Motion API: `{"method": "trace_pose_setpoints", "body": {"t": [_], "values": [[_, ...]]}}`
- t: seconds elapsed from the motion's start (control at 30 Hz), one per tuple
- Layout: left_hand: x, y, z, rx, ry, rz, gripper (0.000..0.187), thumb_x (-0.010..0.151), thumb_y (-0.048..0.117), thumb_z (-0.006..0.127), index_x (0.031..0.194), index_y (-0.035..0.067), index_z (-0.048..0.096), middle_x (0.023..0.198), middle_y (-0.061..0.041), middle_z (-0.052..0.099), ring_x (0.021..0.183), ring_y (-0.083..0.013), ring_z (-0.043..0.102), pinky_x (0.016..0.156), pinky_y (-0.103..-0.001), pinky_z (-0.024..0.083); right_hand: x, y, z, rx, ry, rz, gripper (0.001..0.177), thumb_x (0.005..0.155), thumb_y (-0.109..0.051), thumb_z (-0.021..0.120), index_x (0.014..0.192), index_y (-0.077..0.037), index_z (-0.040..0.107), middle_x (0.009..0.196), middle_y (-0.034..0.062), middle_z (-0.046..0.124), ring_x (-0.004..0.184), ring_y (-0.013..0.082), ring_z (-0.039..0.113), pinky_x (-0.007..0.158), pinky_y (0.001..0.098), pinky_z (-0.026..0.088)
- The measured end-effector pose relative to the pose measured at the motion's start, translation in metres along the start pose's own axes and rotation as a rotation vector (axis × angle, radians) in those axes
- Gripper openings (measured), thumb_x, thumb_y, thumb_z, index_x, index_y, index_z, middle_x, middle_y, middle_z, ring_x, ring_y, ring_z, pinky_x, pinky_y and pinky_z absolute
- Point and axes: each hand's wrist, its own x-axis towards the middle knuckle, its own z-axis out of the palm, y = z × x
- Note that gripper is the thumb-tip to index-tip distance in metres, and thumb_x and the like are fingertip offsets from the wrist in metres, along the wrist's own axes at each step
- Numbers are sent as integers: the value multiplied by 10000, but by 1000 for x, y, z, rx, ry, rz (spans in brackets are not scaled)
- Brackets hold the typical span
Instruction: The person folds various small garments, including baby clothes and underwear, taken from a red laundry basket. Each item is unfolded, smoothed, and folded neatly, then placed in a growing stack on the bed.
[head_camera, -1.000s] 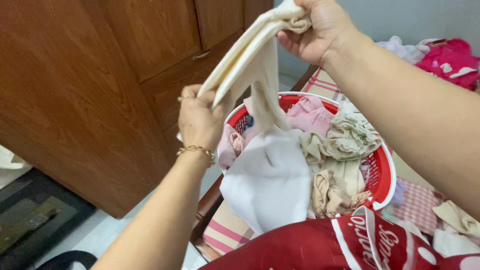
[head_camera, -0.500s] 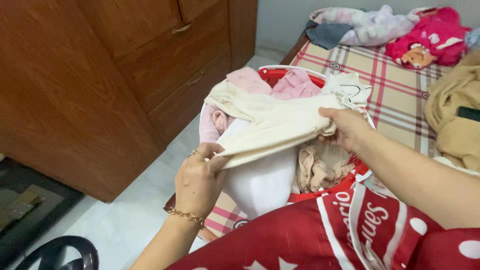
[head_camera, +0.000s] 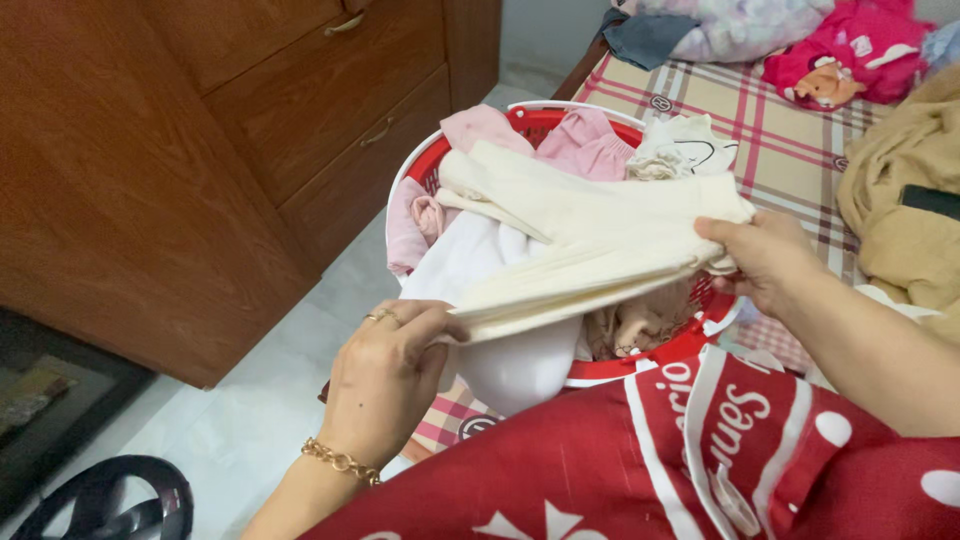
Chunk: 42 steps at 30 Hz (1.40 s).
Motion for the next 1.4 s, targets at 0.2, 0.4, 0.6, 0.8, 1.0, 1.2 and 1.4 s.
{"method": "trace_pose_setpoints", "body": {"t": [0.2, 0.4, 0.6, 0.8, 1.0, 1.2, 1.4], "values": [[38, 14, -19, -317, -494, -467, 260, 844, 129, 755, 1096, 184, 723, 879, -68, 793, 744, -176, 693, 691, -342, 552, -5, 33, -28, -38, 77, 27, 367, 858, -223, 782, 1163, -67, 650, 917, 80, 698, 679, 196, 638, 524, 351, 492], [146, 0, -23, -457, -903, -324, 345, 828, 139, 779, 1170, 180, 761, 858, -24, 766, 742, -78, 646, 620, -247, 505, -16, 44, -27, -27, 198, 92, 519, 810, -230, 847, 1230, -40, 608, 923, 107, 671, 675, 239, 621, 530, 374, 508], [292, 1, 10, -505, -945, -393, 414, 764, 77, 786, 1159, 174, 710, 1030, -16, 798, 932, -108, 789, 831, -283, 598, -14, 34, -31, -30, 144, 136, 525, 800, -236, 836, 1233, -52, 603, 882, 105, 720, 638, 211, 669, 499, 352, 497], [285, -62, 107, -153, -761, -518, 432, 792, 356, 755, 1167, 142, 735, 1068, -105, 753, 889, -231, 733, 767, -428, 620, -9, 29, -36, -15, 67, 190, 439, 831, -270, 806, 1171, -39, 652, 844, 100, 722, 566, 185, 639, 455, 316, 503], [261, -115, 174, 2, -870, -732, 568, 787, 543, 781, 1123, 90, 725, 1106, -91, 714, 890, -219, 677, 820, -383, 538, -24, 24, -31, 82, 92, 204, 398, 852, -237, 801, 1152, -39, 631, 902, 126, 738, 632, 208, 691, 548, 361, 566], [254, -89, 146, -182, -581, -713, 569, 705, 442, 827, 1035, -17, 758, 1038, -134, 803, 836, -217, 751, 800, -351, 582, -32, 14, -54, 284, 44, 158, 360, 845, -185, 749, 1160, -71, 616, 983, 104, 754, 815, 240, 739, 675, 415, 628], [208, -48, 92, -690, -574, -671, 723, 653, 408, 828, 1214, -16, 660, 1020, -130, 784, 819, -230, 765, 696, -372, 619, -58, 28, -121, 333, 33, 176, 339, 915, -256, 743, 1179, -56, 667, 967, 61, 699, 787, 178, 639, 765, 394, 590]]}}
